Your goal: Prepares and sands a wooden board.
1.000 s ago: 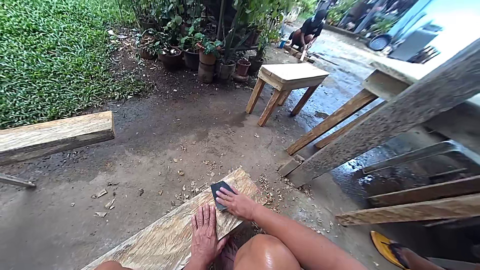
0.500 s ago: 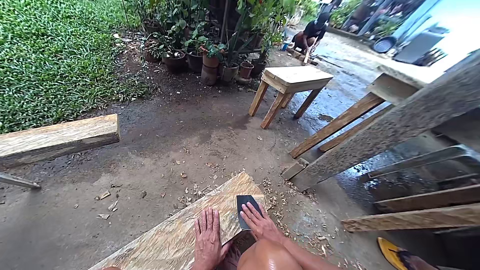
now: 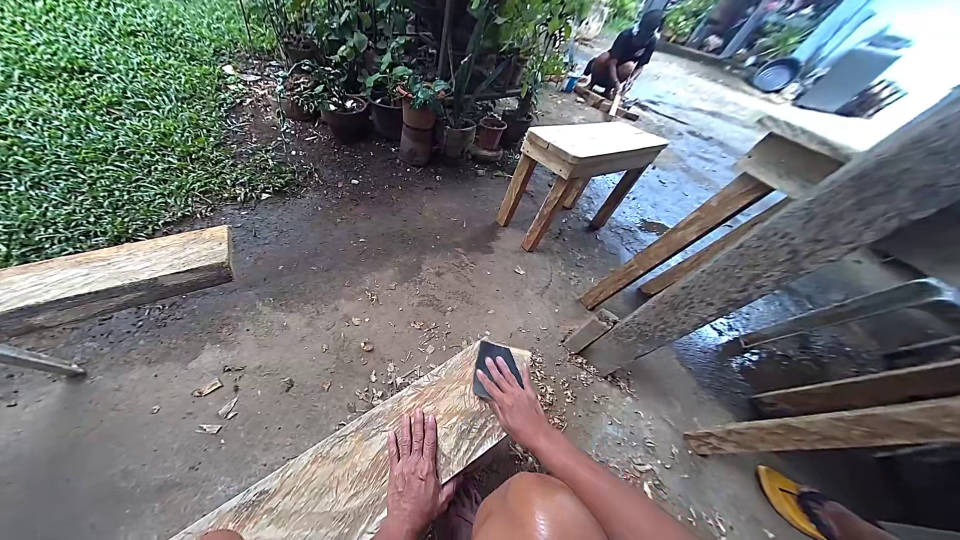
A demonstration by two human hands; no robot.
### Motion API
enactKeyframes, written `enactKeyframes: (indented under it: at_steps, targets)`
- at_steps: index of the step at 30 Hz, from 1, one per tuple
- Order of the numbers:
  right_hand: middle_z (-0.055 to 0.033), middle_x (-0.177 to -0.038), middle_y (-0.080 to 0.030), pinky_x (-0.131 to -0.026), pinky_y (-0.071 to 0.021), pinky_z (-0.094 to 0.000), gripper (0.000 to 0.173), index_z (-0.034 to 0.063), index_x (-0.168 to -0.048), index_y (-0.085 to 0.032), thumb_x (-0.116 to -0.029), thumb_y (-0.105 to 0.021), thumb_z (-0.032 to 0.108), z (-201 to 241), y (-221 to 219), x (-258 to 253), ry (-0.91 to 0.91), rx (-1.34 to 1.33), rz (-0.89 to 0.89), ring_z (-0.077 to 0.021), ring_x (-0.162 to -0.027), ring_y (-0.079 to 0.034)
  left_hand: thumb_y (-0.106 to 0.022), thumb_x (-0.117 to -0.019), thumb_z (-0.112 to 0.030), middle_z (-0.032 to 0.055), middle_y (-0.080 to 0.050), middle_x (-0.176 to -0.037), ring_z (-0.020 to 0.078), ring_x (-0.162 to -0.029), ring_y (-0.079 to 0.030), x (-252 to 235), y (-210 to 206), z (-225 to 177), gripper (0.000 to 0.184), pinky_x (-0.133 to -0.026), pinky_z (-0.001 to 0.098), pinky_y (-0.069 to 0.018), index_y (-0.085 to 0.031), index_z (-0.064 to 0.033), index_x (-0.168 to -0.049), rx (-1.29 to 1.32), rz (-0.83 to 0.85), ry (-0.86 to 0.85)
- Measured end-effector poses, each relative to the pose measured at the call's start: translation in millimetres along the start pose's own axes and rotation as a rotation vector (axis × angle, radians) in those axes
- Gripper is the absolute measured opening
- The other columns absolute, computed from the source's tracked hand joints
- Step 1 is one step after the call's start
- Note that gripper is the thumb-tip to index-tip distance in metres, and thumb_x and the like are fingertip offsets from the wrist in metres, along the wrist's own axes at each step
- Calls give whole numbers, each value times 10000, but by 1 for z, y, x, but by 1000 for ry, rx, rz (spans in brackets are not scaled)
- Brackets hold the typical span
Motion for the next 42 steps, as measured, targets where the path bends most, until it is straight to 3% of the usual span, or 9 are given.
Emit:
enactKeyframes:
  at_steps: [2,6,10,12,16,22,32,35,42]
  targets:
    - [-168,-1525,-522,-1085,-221,-822,478,111,-1422,-614,-950,-600,184,5,-3,40,98,46,-195,-435,-1421,-465,-695,-684,-739,251,-437,-1580,491,-1454,-412,1,0,0,1152,-1128,724,-299,-464,7,-1530,-6,-19,-5]
    - [-154,-1507,-546,-1035,-227,-857,474,132,-1406,-633,-943,-595,225,4,-2,50,88,99,-249,-438,-1391,-502,-711,-657,-732,260,-433,-1578,487,-1452,-418,0,-3,0,1178,-1141,718,-284,-458,16,-1530,-8,-34,-10]
    - [-123,-1700,-216,-1185,-73,-743,524,180,-1599,-356,-1093,-389,316,-15,9,-28,-199,-37,148,-371,-1578,-138,-726,-679,-707,245,-410,-1599,477,-1468,-400,0,-1,0,1159,-1144,722,-279,-435,2,-1549,-14,7,-4]
    - [-109,-1725,-101,-1223,-117,-660,545,188,-1634,-244,-1117,-315,348,-23,13,-59,-302,-168,307,-351,-1589,-75,-727,-695,-691,249,-393,-1607,482,-1477,-380,-1,-1,0,1149,-1150,725,-264,-421,8,-1554,-1,34,1]
    - [-201,-1691,-176,-1265,-197,-486,530,78,-1608,-285,-1113,-344,258,-30,15,-47,-254,-280,201,-373,-1556,-228,-754,-657,-671,249,-428,-1586,487,-1458,-408,-1,1,0,1154,-1140,722,-286,-450,10,-1537,-2,-9,-3]
    - [-271,-1588,-381,-1180,-380,-508,468,-11,-1494,-480,-1049,-488,131,-38,14,49,-179,-292,-122,-433,-1436,-445,-765,-625,-668,255,-437,-1578,500,-1446,-418,1,-1,-1,1171,-1114,732,-313,-462,8,-1531,-28,-35,-17]
    - [-189,-1680,-230,-1254,-242,-463,526,62,-1613,-250,-1123,-318,240,-29,19,-67,-322,-363,267,-319,-1544,-286,-803,-687,-585,247,-344,-1635,479,-1503,-332,-2,1,0,1150,-1169,711,-236,-373,-3,-1581,-8,104,29]
    - [-193,-1678,-233,-1256,-248,-447,518,54,-1600,-291,-1114,-347,225,-32,18,-36,-269,-346,205,-320,-1543,-290,-829,-648,-558,253,-364,-1623,477,-1495,-351,-1,0,-1,1162,-1159,714,-254,-396,6,-1567,-11,73,8]
    - [-263,-1579,-402,-1143,-424,-505,470,-5,-1502,-471,-1048,-496,115,-37,16,62,-226,-271,-99,-427,-1397,-498,-836,-606,-545,269,-380,-1608,496,-1475,-375,0,-1,-2,1185,-1137,732,-272,-407,10,-1561,-32,45,-4]
Point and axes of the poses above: each hand's wrist, its own x-axis away from the middle knuckle, its own y-axis out of the back of the hand, z = x × y, the point moved 7 cm from there along -x, towards the middle knuckle
